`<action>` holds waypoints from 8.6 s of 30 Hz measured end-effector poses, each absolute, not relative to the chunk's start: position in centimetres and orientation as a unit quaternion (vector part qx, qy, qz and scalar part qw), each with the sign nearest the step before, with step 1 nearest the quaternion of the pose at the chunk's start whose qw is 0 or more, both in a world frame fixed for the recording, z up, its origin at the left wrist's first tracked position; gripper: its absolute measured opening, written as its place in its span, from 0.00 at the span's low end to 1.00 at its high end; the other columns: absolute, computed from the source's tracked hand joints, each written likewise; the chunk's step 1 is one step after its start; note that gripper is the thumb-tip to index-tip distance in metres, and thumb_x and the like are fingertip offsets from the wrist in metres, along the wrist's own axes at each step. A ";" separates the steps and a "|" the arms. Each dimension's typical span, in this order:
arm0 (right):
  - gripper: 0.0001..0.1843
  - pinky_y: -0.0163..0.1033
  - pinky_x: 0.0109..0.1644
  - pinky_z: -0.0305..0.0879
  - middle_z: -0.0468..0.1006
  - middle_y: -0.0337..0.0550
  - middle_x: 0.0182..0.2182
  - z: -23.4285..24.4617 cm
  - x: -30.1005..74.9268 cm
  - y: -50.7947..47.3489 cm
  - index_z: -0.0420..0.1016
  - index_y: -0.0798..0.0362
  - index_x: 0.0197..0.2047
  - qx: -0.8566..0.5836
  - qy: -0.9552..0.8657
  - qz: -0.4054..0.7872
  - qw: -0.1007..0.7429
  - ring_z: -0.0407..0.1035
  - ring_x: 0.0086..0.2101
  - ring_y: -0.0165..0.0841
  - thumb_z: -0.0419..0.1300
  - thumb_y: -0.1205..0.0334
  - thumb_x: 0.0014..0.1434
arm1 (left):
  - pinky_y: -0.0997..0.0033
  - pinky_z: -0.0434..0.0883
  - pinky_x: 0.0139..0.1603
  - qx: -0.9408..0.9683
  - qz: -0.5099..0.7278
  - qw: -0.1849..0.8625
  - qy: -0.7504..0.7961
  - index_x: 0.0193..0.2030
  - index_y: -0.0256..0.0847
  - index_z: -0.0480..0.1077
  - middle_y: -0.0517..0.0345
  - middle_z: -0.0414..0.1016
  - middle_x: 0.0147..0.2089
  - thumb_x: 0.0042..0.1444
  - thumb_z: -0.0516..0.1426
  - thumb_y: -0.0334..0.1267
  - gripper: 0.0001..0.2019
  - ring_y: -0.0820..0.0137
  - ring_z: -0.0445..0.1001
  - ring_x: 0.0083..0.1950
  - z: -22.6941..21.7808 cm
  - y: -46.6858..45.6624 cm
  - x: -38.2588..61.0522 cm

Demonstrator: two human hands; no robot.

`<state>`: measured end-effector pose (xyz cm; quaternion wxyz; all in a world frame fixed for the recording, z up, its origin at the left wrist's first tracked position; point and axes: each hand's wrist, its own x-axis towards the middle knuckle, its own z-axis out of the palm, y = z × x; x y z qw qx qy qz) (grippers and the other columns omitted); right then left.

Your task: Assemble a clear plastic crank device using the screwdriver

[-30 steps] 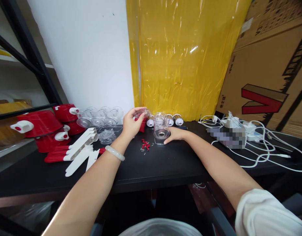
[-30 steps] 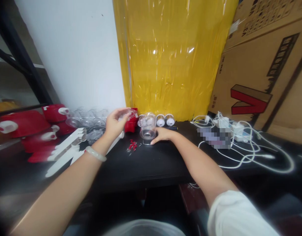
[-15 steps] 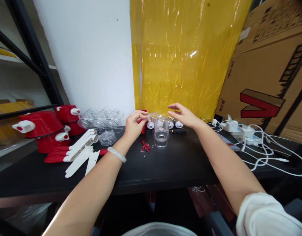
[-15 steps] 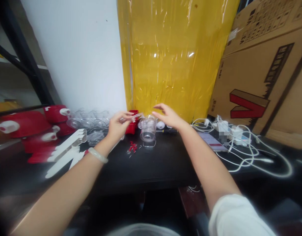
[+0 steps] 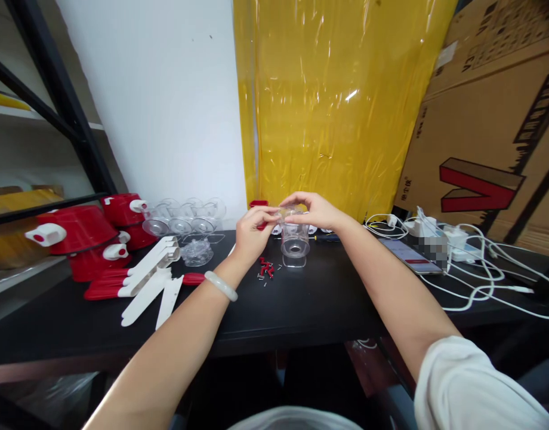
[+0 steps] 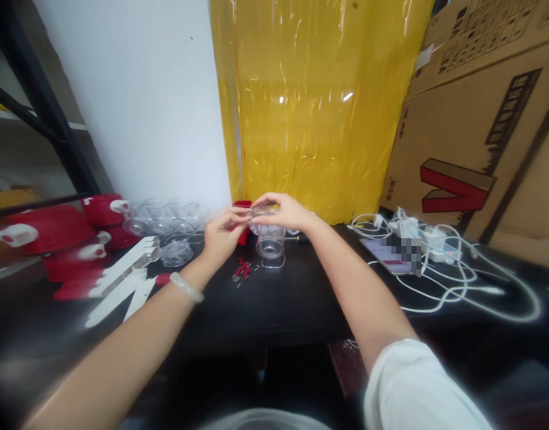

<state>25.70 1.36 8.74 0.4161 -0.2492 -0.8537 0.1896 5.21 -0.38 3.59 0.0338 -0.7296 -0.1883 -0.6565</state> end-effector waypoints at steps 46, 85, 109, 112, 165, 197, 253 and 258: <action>0.24 0.51 0.54 0.66 0.75 0.47 0.42 7.2 27.3 2.5 0.82 0.44 0.48 -0.360 -0.858 0.115 0.347 0.71 0.44 0.41 0.67 0.42 0.51 | 0.48 0.64 0.65 -0.847 -0.443 0.004 -0.293 0.66 0.46 0.59 0.45 0.63 0.66 0.50 0.65 0.51 0.38 0.55 0.63 0.67 1.6 -0.7 5.6; 0.16 0.51 0.63 0.59 0.79 0.42 0.49 5.0 28.1 6.5 0.79 0.49 0.46 -0.240 -0.805 0.309 0.445 0.71 0.52 0.37 0.62 0.65 0.53 | 0.51 0.68 0.61 -0.844 -0.453 0.096 -0.271 0.55 0.45 0.71 0.51 0.75 0.57 0.61 0.58 0.42 0.16 0.62 0.72 0.59 2.4 -0.8 5.4; 0.10 0.50 0.59 0.64 0.81 0.43 0.44 3.9 27.8 7.6 0.80 0.49 0.43 -0.274 -0.778 0.289 0.486 0.74 0.46 0.35 0.62 0.61 0.58 | 0.52 0.65 0.64 -0.853 -0.414 0.105 -0.300 0.61 0.48 0.66 0.52 0.68 0.61 0.62 0.55 0.39 0.20 0.61 0.66 0.62 2.2 -1.1 5.5; 0.10 0.50 0.58 0.64 0.81 0.44 0.44 3.9 27.8 7.7 0.80 0.50 0.43 -0.274 -0.781 0.278 0.487 0.74 0.46 0.36 0.62 0.59 0.58 | 0.51 0.64 0.65 -0.853 -0.413 0.103 -0.302 0.61 0.48 0.66 0.52 0.68 0.61 0.62 0.55 0.39 0.20 0.61 0.65 0.63 2.3 -1.1 5.5; 0.11 0.41 0.50 0.66 0.79 0.50 0.42 -3.9 36.8 8.0 0.80 0.54 0.41 -0.554 -0.805 -0.022 0.212 0.73 0.43 0.39 0.67 0.62 0.53 | 0.65 0.68 0.46 -0.911 -0.138 0.009 -0.389 0.34 0.39 0.70 0.53 0.70 0.40 0.59 0.57 0.33 0.02 0.64 0.70 0.43 -0.9 -1.8 4.1; 0.11 0.50 0.55 0.64 0.72 0.56 0.43 -1.9 40.7 7.9 0.73 0.56 0.43 -0.598 -0.693 -0.106 0.388 0.68 0.47 0.47 0.60 0.63 0.56 | 0.63 0.67 0.49 -0.915 -0.159 -0.006 -0.371 0.35 0.39 0.71 0.51 0.71 0.41 0.59 0.58 0.35 0.03 0.63 0.67 0.45 -1.3 -2.0 4.7; 0.16 0.55 0.51 0.60 0.66 0.47 0.49 1.2 36.0 2.9 0.72 0.41 0.48 -0.389 -0.715 -0.345 0.467 0.59 0.50 0.45 0.59 0.68 0.57 | 0.70 0.77 0.41 -0.807 -0.476 0.006 -0.349 0.46 0.42 0.75 0.57 0.80 0.38 0.57 0.61 0.36 0.10 0.73 0.78 0.36 2.1 -1.9 0.2; 0.16 0.55 0.52 0.60 0.67 0.46 0.49 1.1 36.1 3.1 0.73 0.40 0.47 -0.377 -0.714 -0.353 0.472 0.59 0.49 0.44 0.60 0.68 0.57 | 0.71 0.77 0.41 -0.804 -0.479 -0.002 -0.353 0.47 0.42 0.75 0.57 0.80 0.37 0.57 0.62 0.36 0.11 0.73 0.78 0.35 2.1 -1.9 0.2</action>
